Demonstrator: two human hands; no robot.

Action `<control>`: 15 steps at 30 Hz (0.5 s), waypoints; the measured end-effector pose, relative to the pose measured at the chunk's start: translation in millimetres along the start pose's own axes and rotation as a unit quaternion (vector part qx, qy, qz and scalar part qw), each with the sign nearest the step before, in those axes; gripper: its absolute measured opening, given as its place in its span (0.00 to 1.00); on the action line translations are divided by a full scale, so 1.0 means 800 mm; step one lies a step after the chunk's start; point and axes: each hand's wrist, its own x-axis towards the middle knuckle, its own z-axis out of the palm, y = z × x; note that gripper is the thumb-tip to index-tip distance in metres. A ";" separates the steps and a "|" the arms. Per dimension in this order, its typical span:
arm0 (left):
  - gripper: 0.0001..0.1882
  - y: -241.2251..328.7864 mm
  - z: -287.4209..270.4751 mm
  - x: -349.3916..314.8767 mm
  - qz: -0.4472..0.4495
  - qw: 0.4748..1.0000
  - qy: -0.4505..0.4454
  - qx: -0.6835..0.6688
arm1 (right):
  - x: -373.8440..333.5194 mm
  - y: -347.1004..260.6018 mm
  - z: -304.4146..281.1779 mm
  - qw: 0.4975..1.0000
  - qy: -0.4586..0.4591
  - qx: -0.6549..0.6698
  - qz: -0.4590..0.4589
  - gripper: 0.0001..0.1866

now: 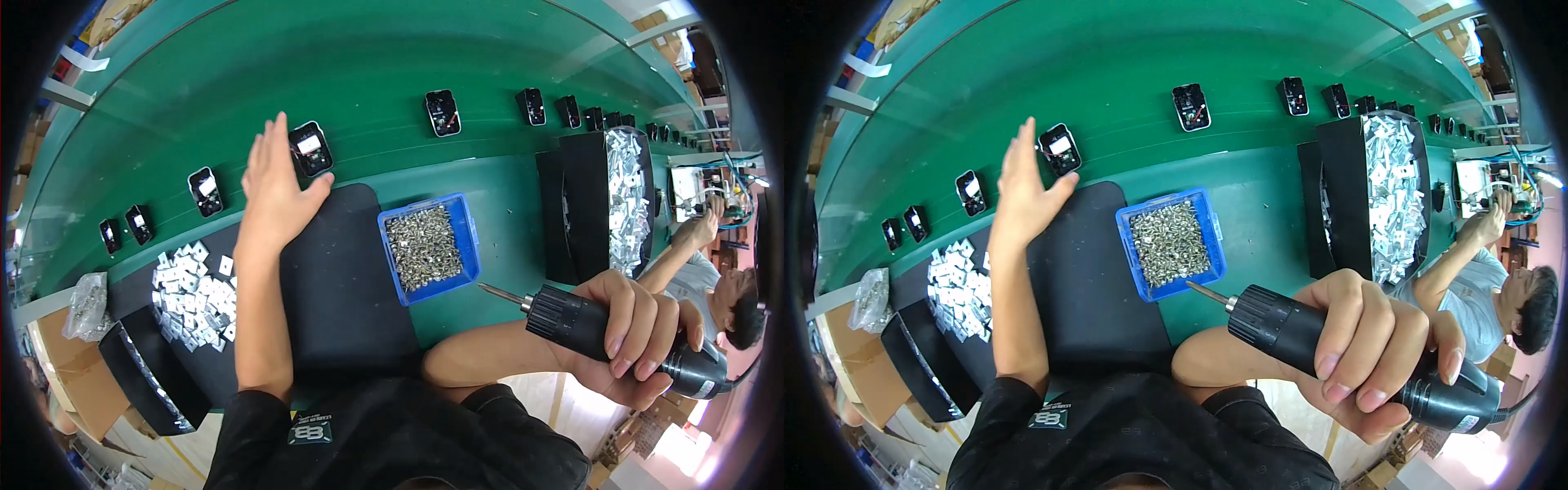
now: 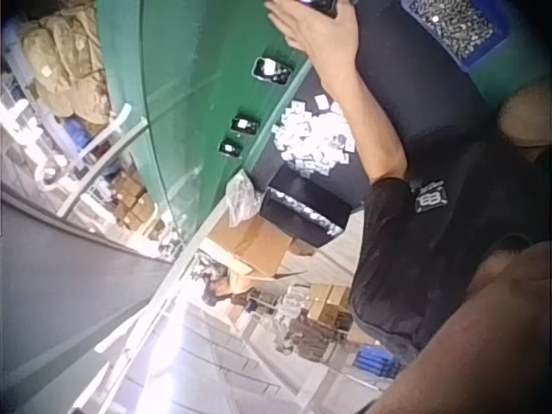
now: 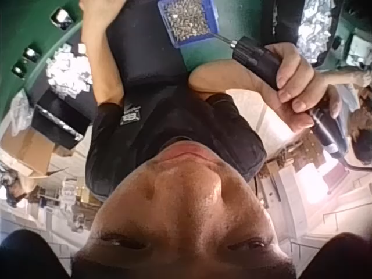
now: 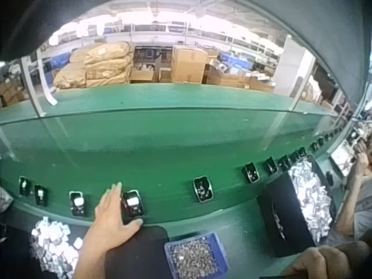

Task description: The person assembles components into a black plastic housing using an electric screwdriver to secure screws.

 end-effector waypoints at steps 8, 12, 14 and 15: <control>0.12 0.096 -0.132 -0.059 0.199 0.607 -0.064 -0.766 | -0.005 0.002 -0.014 1.000 0.019 -0.001 -0.007 0.18; 0.06 0.092 -0.168 -0.075 0.135 0.507 -0.182 -0.832 | 0.009 0.000 -0.004 0.998 0.008 -0.045 -0.043 0.18; 0.07 0.091 -0.168 -0.080 0.120 0.488 -0.209 -0.839 | 0.007 0.000 -0.005 0.998 0.017 -0.039 -0.039 0.17; 0.06 0.088 -0.168 -0.084 0.121 0.487 -0.207 -0.840 | 0.004 0.003 -0.006 0.999 0.016 -0.035 -0.037 0.17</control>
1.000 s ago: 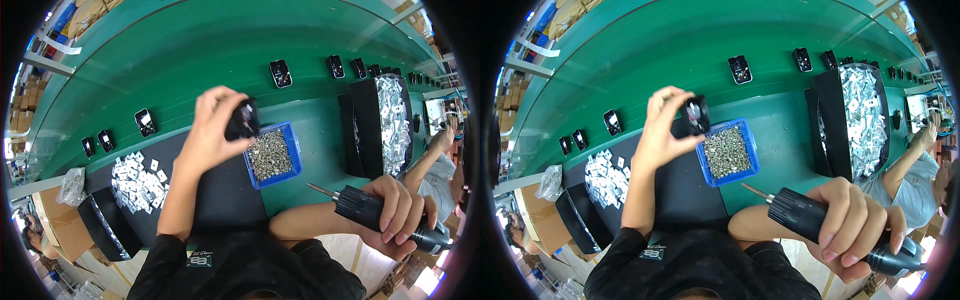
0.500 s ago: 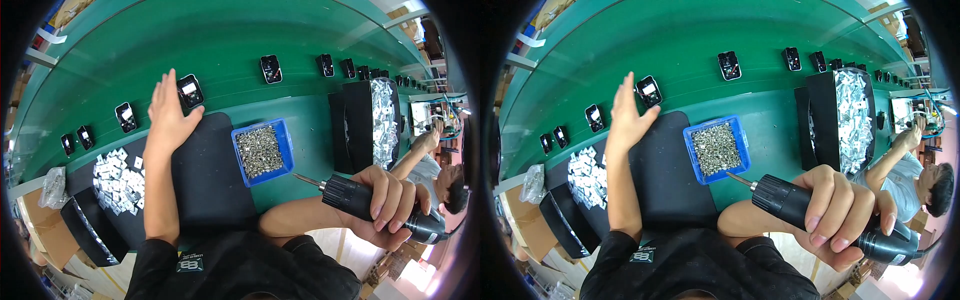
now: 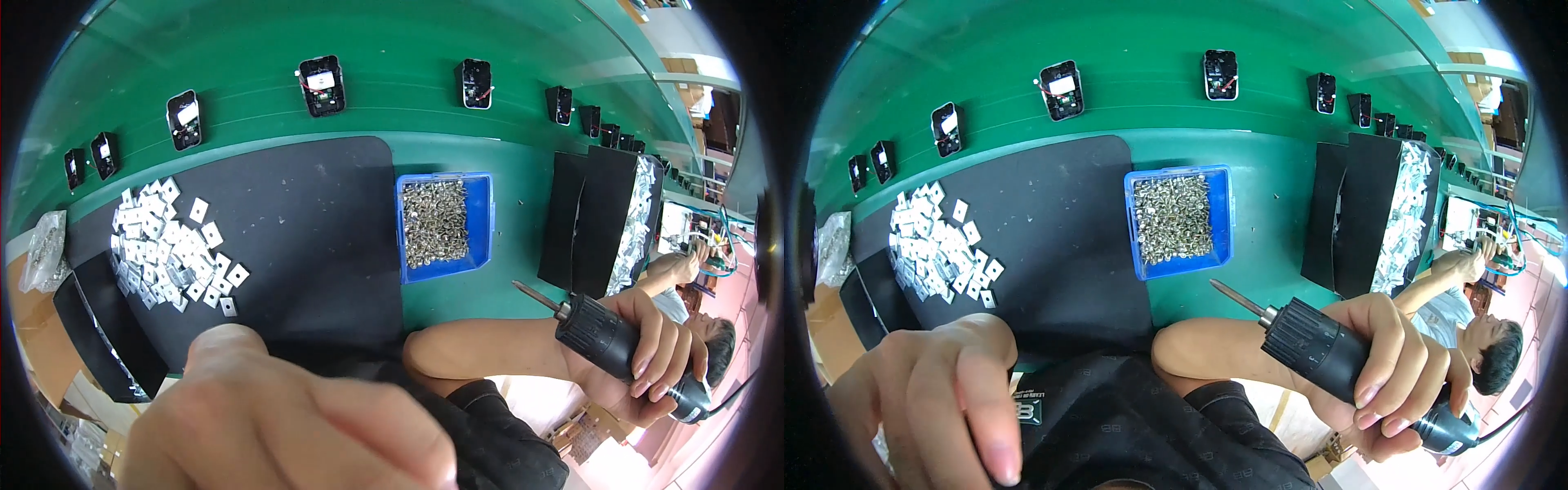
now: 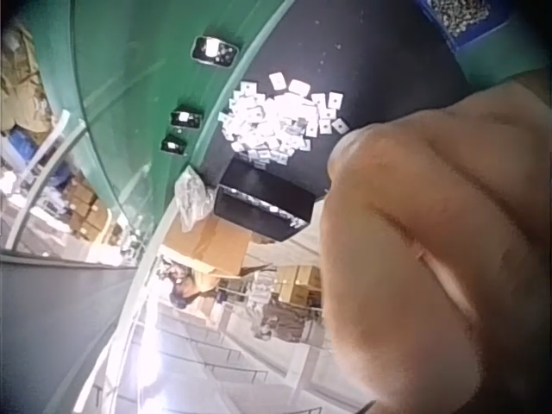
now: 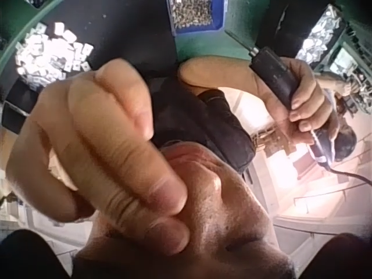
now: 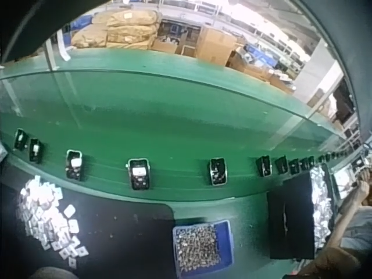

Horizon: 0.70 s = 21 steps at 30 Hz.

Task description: The person assembles components into a black plastic housing using an electric screwdriver to secure screws.

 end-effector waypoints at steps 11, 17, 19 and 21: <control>0.05 -0.022 -0.018 0.031 0.002 0.997 -0.040 -0.071 | -0.001 -0.001 0.008 1.000 -0.014 -0.003 0.000 0.17; 0.05 -0.027 -0.030 0.038 -0.003 0.994 -0.053 -0.097 | -0.001 -0.002 0.005 1.000 -0.016 -0.008 -0.011 0.17; 0.05 -0.025 -0.039 0.034 -0.007 0.992 -0.060 -0.109 | 0.000 -0.008 0.002 0.999 -0.014 -0.014 -0.026 0.17; 0.05 -0.017 -0.030 0.033 -0.006 0.993 -0.055 -0.103 | 0.003 -0.009 0.004 0.999 -0.005 0.030 -0.013 0.18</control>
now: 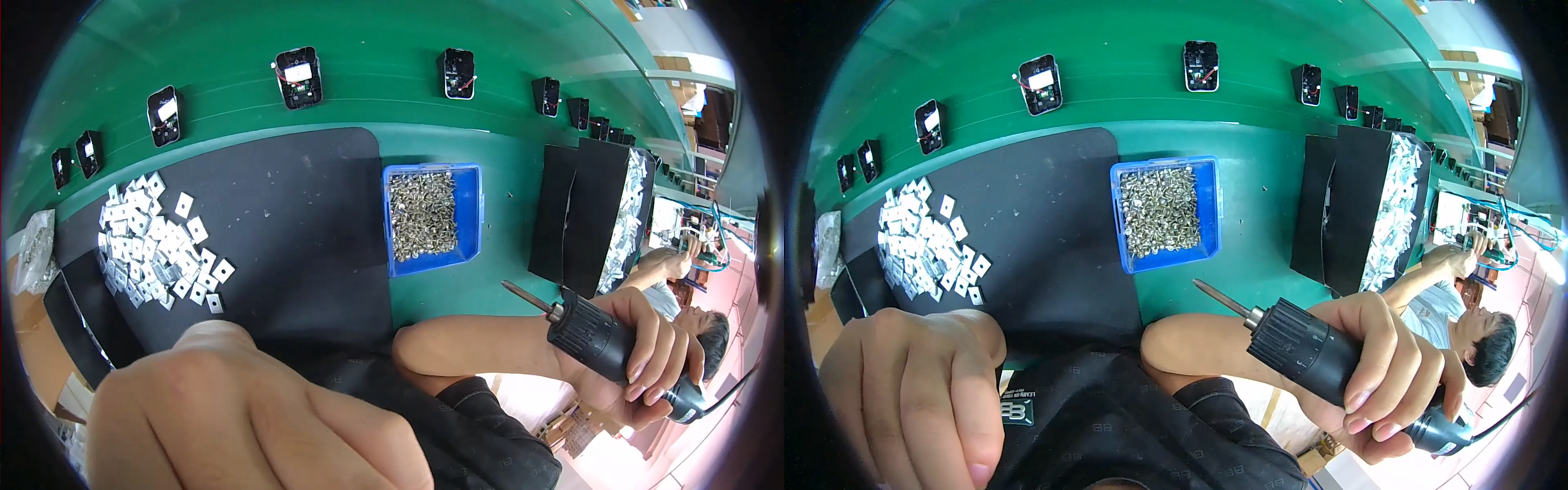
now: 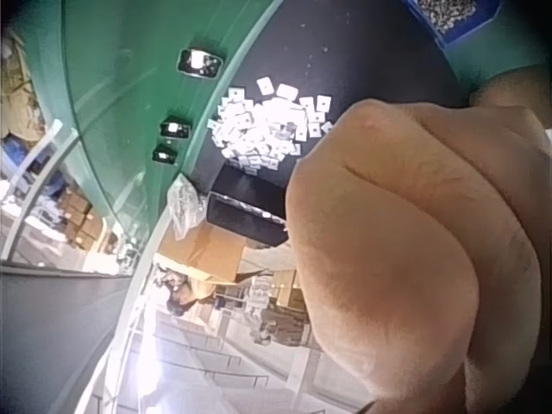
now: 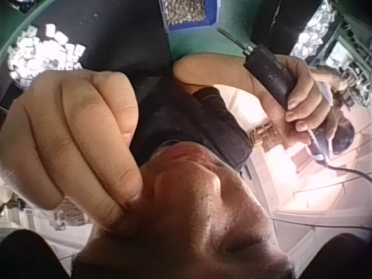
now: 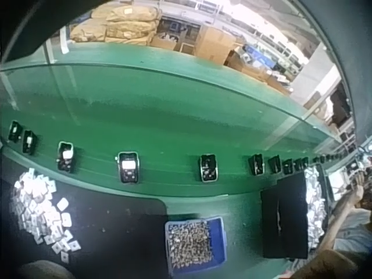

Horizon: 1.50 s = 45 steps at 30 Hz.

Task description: The person assembles components into a black plastic housing using an electric screwdriver to secure screws.

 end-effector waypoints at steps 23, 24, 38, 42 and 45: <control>0.04 -0.186 -0.062 -0.027 -0.121 0.434 -0.065 0.890 | -0.003 -0.002 -0.003 0.986 -0.070 -0.101 0.112 0.16; 0.04 -0.181 -0.062 -0.028 -0.126 0.429 -0.060 0.893 | -0.005 0.002 -0.002 0.987 -0.069 -0.093 0.116 0.16; 0.03 -0.181 -0.072 -0.017 -0.080 0.554 -0.046 0.827 | 0.004 -0.012 0.000 0.990 -0.014 -0.125 0.056 0.17; 0.03 -0.172 -0.078 -0.007 -0.077 0.664 -0.043 0.743 | 0.000 -0.005 0.001 0.992 -0.017 -0.108 0.055 0.20; 0.06 -0.156 -0.077 0.002 -0.076 0.800 0.015 0.595 | -0.003 -0.007 -0.003 0.994 -0.006 -0.087 0.058 0.20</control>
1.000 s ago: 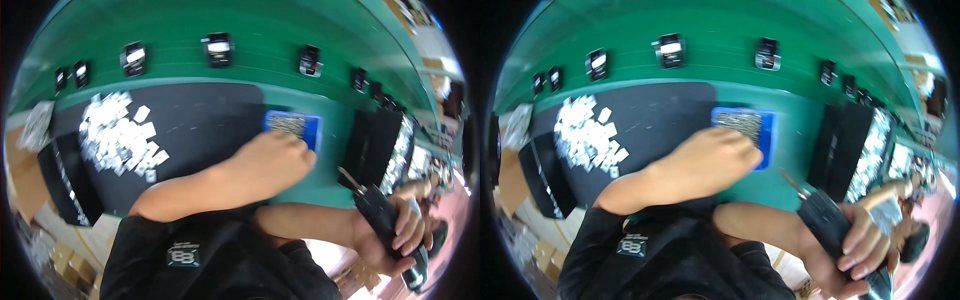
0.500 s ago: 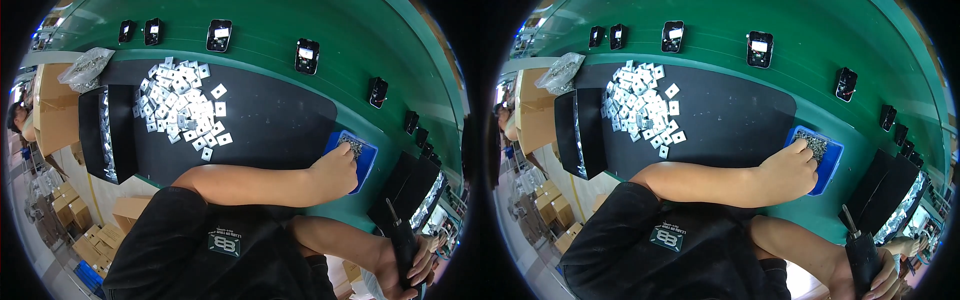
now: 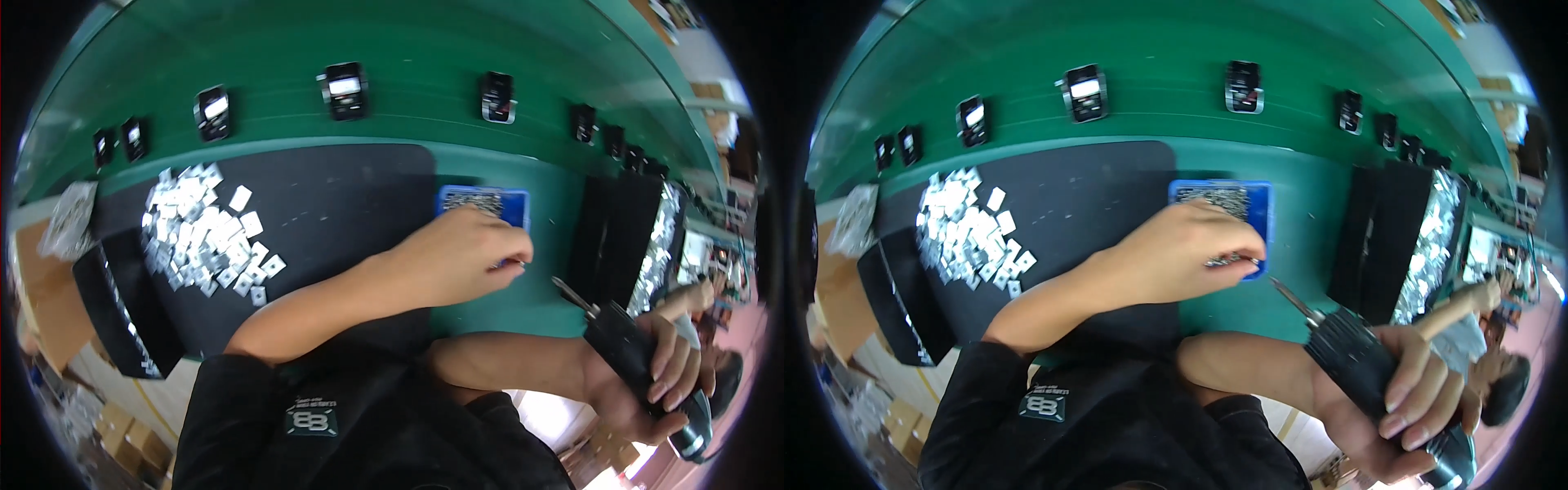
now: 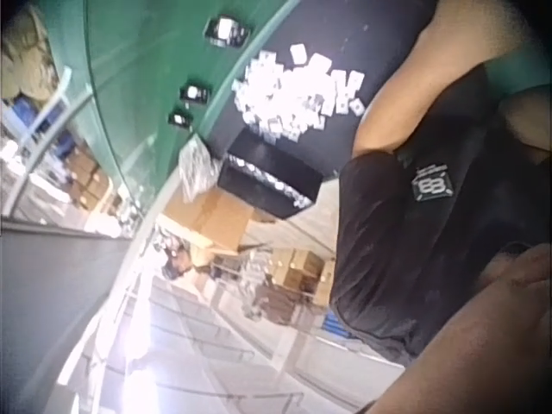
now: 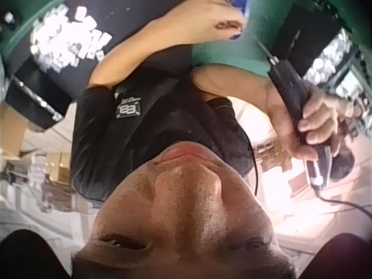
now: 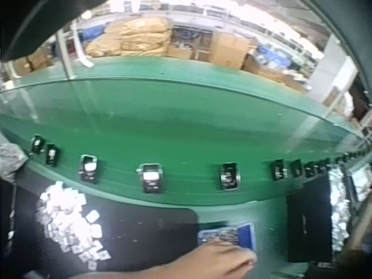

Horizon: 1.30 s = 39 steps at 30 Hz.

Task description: The person assembles components into a black plastic housing using an electric screwdriver to secure screws.

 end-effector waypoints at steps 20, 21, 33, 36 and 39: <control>0.12 0.024 -0.015 0.008 0.039 0.986 0.061 -0.153 | -0.006 0.009 0.013 0.999 -0.009 -0.038 -0.024 0.22; 0.12 0.025 -0.014 0.008 0.040 0.986 0.060 -0.153 | -0.005 0.009 0.012 0.999 -0.013 -0.034 -0.024 0.22; 0.12 0.028 -0.017 0.009 0.082 0.987 0.077 -0.112 | -0.007 0.013 0.015 1.000 -0.012 -0.020 -0.019 0.22; 0.13 0.030 -0.015 0.008 0.040 0.990 0.068 -0.118 | -0.006 0.012 0.015 0.999 -0.010 -0.022 -0.026 0.23; 0.12 0.030 -0.010 0.009 0.039 0.986 0.104 -0.125 | -0.004 0.011 0.014 0.999 -0.011 -0.027 -0.023 0.23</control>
